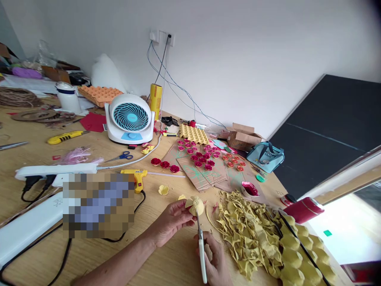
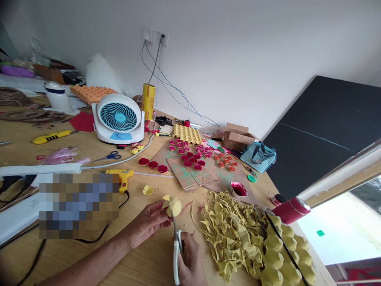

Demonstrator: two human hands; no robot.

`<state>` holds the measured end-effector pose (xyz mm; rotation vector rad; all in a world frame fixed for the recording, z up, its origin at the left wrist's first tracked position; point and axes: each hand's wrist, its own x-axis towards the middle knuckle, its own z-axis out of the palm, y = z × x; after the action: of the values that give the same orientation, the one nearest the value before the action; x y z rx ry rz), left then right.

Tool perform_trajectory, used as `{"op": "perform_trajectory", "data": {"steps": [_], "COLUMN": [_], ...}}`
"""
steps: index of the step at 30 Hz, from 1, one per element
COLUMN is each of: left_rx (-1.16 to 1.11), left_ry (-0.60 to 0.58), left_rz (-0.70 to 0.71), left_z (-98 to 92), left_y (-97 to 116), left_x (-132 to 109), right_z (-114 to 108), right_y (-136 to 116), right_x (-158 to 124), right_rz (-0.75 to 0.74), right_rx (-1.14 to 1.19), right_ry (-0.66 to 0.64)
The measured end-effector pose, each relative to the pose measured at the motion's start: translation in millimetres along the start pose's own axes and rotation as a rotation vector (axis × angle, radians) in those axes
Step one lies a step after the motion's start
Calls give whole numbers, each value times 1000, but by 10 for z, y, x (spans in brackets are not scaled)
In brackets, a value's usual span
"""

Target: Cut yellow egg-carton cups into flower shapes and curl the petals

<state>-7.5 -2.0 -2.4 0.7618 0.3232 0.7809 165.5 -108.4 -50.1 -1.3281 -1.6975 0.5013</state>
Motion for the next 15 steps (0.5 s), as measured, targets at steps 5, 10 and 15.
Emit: {"op": "perform_trajectory", "data": {"steps": [5,10,15], "left_rx": [-4,-5,14], "left_ry": [-4,-5,-68], "left_rz": [5,15,23], "left_z": [-2,-22,5], "left_y": [-7,-24,16], "left_x": [-9,-18,-36], "right_z": [8,20,-6], "right_y": [-7,-30,-50], "right_x": [12,26,25], "right_rz": [-58,-91,-112], "right_rx": [-54,-92,-144], "right_ry": [18,41,39]}}
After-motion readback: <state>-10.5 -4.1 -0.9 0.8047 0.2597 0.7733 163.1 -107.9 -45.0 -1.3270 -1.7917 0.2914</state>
